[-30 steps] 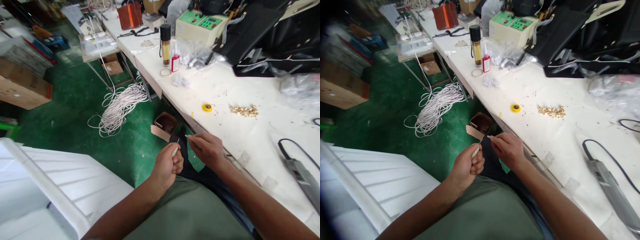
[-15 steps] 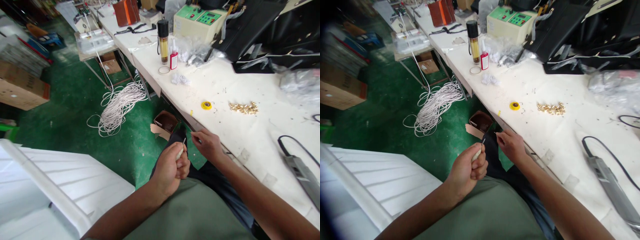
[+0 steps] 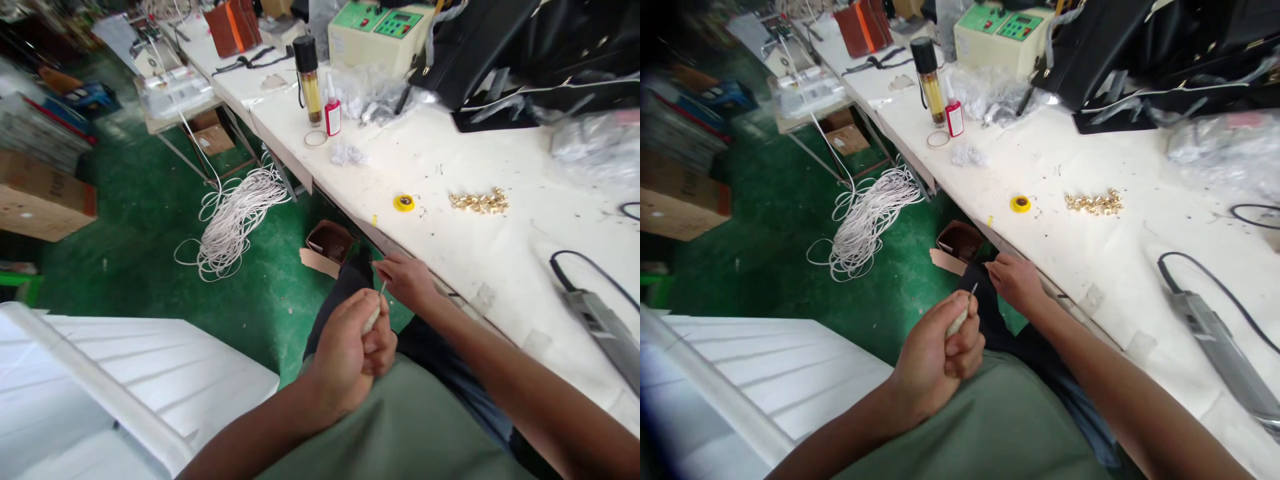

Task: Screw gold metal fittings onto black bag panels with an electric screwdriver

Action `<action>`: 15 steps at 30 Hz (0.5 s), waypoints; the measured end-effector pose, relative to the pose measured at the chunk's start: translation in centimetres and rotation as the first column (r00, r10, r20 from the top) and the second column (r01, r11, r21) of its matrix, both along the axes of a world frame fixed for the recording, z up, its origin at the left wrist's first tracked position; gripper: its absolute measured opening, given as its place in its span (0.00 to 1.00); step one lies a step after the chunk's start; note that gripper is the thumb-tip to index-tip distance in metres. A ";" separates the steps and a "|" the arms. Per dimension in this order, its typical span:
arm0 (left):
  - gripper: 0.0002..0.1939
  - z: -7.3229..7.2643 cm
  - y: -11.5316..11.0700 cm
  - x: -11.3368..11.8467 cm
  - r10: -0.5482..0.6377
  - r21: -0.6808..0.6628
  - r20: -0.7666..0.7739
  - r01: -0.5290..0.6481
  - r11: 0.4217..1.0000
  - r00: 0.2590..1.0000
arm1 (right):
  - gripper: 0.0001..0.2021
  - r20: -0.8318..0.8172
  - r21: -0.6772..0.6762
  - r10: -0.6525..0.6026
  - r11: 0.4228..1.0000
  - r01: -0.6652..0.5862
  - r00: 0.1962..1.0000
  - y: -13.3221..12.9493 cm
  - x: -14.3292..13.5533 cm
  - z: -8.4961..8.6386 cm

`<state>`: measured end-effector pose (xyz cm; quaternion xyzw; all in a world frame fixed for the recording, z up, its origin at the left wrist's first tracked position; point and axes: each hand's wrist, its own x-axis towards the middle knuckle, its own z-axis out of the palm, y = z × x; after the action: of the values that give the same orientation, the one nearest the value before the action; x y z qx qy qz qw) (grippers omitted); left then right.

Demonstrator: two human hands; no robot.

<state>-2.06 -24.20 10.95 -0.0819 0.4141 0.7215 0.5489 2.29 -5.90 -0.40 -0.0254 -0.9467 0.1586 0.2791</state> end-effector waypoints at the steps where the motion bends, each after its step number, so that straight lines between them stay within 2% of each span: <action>1: 0.14 0.0 -0.1 -0.1 0.009 -0.004 0.011 -0.009 1.000 1.000 | 0.12 0.006 -0.044 -0.041 0.998 0.041 0.999 0.2 0.2 -0.4; 3: 0.14 -0.2 -0.1 -0.5 0.043 -0.033 0.028 -0.042 0.999 0.999 | 0.07 -0.053 -0.151 -0.084 0.986 0.075 0.995 0.2 1.0 0.1; 5: 0.13 -0.7 0.0 -1.0 0.061 -0.058 0.039 -0.059 0.997 0.997 | 0.06 -0.153 -0.205 -0.047 0.979 0.015 0.987 -0.4 1.8 1.8; 8: 0.13 -1.1 0.4 -1.4 0.049 -0.080 0.022 -0.047 0.996 0.999 | 0.08 -0.233 -0.140 0.105 0.980 -0.140 0.967 -1.4 2.5 4.8; 10: 0.14 -1.3 0.8 -1.4 0.027 -0.090 -0.006 -0.027 0.996 1.000 | 0.08 -0.241 -0.078 0.183 0.975 -0.207 0.953 -1.9 2.6 6.1; 12: 0.15 -1.4 1.0 -1.2 0.006 -0.090 -0.033 -0.009 0.996 0.999 | 0.08 -0.248 -0.036 0.211 0.973 -0.227 0.945 -2.2 2.6 6.6; 15: 0.16 -1.4 1.0 -0.8 -0.002 -0.089 -0.056 -0.003 0.996 0.998 | 0.08 -0.266 -0.007 0.224 0.972 -0.234 0.938 -2.2 2.4 6.2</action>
<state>-2.83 -23.22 9.53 -0.0862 0.4610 0.7044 0.5327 4.68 -8.13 5.75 0.1011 -0.8945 0.2100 0.3814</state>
